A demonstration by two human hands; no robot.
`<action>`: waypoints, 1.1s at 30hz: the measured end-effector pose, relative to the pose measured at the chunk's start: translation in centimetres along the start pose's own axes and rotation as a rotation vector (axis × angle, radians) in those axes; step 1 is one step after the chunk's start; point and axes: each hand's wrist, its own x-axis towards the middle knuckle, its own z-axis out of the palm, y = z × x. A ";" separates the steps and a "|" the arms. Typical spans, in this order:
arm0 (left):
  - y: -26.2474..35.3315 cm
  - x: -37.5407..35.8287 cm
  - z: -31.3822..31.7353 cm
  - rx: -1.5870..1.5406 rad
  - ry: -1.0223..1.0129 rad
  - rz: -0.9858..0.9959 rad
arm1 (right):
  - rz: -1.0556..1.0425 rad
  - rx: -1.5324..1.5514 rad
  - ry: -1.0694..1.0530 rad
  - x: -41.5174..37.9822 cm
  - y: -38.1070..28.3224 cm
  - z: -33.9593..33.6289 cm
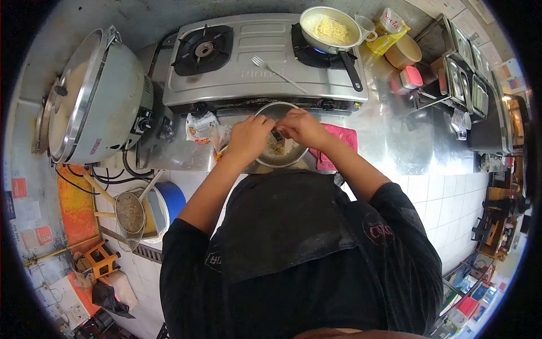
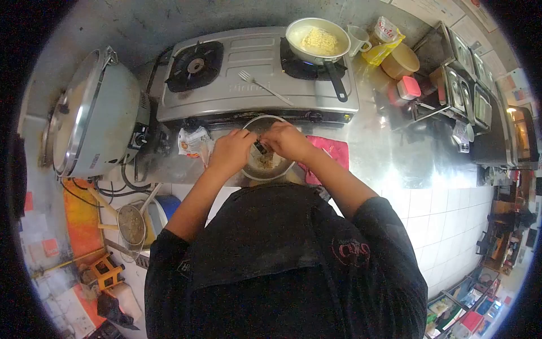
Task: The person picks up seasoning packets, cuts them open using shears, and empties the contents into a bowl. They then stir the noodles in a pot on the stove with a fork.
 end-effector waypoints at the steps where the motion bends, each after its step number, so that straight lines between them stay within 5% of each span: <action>1: 0.0 0.0 -0.1 0.003 0.000 -0.001 | 0.010 0.048 0.021 -0.1 0.1 0.1; 19: 0.9 0.1 0.6 -0.036 0.025 0.104 | -0.035 0.127 -0.055 -0.5 0.5 -0.9; 24: 0.8 0.3 0.6 -0.208 0.118 -0.063 | 0.018 0.158 0.049 -0.6 1.0 -0.4; 33: -0.8 -0.4 1.4 -0.373 0.079 -0.018 | 0.005 0.183 0.049 -0.5 0.4 -1.3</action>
